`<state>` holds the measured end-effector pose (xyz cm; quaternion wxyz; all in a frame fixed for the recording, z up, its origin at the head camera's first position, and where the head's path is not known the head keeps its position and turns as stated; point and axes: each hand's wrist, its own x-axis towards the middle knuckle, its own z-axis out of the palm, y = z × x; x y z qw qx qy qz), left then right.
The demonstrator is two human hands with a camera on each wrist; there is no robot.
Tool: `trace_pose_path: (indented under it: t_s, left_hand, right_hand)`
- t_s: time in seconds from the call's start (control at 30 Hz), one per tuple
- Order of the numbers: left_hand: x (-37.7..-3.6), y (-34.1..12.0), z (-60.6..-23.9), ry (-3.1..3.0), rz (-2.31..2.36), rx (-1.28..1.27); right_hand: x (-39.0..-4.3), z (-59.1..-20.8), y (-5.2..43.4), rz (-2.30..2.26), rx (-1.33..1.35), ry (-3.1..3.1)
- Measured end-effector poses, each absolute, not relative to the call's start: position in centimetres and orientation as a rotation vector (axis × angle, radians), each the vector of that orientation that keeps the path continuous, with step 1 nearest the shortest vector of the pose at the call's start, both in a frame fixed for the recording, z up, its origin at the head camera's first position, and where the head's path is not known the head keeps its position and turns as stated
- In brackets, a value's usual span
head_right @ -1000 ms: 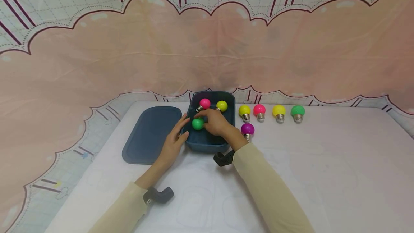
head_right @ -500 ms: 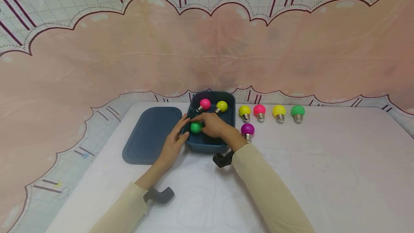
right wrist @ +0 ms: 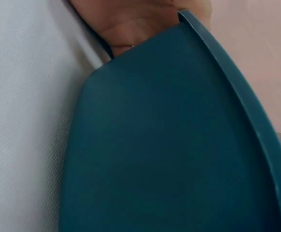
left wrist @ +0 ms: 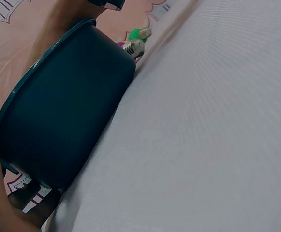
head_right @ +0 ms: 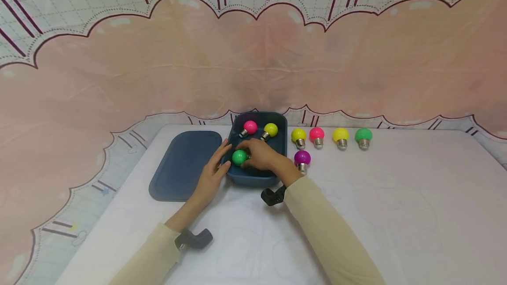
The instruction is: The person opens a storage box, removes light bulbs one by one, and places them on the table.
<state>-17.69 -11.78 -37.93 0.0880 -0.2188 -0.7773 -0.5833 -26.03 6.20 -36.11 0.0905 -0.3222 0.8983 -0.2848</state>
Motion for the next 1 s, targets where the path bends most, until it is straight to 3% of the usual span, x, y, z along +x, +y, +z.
trace_pose_path:
  t_s: [0.77,1.0]
  left_hand:
    - [-17.7,-11.7,-38.1,-2.293,-1.716,-0.666]
    - [-19.6,-12.1,-41.0,-2.273,-1.708,-0.654]
  right_hand:
    - [-23.7,-33.3,9.1,-1.182,-0.811,2.817]
    - [-22.1,-32.3,11.2,-1.253,-0.685,2.841]
